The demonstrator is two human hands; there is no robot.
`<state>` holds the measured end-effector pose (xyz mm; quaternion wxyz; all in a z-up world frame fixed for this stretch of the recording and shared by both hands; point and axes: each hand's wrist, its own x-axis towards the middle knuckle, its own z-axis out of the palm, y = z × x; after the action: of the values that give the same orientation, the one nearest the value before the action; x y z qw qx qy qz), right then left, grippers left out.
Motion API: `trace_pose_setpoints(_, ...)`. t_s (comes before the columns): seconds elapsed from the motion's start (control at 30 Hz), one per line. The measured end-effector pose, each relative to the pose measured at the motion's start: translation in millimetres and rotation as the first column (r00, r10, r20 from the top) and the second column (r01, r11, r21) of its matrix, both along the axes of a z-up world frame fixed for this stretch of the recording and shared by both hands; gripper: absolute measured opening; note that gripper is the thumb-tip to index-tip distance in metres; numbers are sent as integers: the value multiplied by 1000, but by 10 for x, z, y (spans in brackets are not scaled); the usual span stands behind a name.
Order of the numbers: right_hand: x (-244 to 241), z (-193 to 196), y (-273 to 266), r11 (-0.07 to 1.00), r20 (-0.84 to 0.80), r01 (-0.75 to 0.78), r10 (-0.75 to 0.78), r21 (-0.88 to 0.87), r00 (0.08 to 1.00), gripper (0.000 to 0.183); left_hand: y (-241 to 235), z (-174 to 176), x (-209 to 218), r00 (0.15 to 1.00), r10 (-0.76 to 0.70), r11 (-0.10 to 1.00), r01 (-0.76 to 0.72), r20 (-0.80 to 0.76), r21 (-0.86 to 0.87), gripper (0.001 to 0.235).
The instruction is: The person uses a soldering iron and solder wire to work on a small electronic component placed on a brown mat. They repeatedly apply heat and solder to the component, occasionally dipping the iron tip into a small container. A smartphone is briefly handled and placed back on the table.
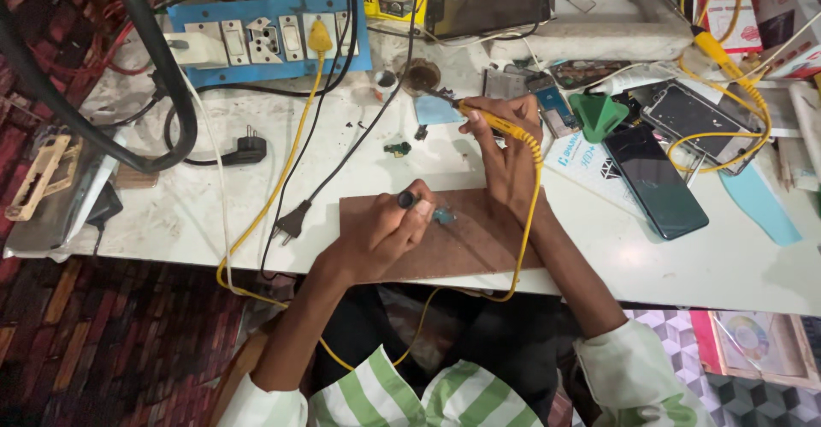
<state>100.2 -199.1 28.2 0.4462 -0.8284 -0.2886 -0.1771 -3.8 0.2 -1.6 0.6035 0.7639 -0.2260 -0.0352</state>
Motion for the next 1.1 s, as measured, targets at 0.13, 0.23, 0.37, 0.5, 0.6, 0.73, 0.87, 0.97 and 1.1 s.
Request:
trace_pose_setpoints(0.13,-8,36,3,1000,-17,-4,4,5,1000,25,21,-54,-158,999,44,999,-44,30,-21,36)
trace_pose_setpoints(0.23,-39,28,8,999,-15,20,-19,35,1000,26,15,-82,-325,986,151,988,-152,67,13,31)
trace_pose_setpoints(0.37,-34,4,-3,997,-47,40,-37,69,998,26,37,-27,-456,878,110,952,-228,466,204,17)
trace_pose_setpoints(0.5,-19,-16,-3,998,87,59,-60,12,994,23,11,157,-693,851,43,786,-353,524,508,35)
trace_pose_setpoints(0.6,10,0,13,999,83,50,-51,18,995,23,-41,350,-872,803,17,620,-476,596,624,63)
trace_pose_setpoints(0.73,-15,-6,13,999,32,25,-27,35,999,24,-127,510,-1078,785,119,509,-574,608,642,72)
trace_pose_setpoints(0.87,4,-22,21,999,51,29,-30,14,998,24,-120,488,-1217,734,183,371,-667,654,646,82)
trace_pose_setpoints(0.97,3,-32,12,999,68,31,-31,-11,997,23,-59,360,-1151,661,206,536,-693,722,482,70)
trace_pose_setpoints(1.1,7,-56,23,999,86,28,-24,-39,996,24,3,160,-828,772,272,853,-470,574,228,46)
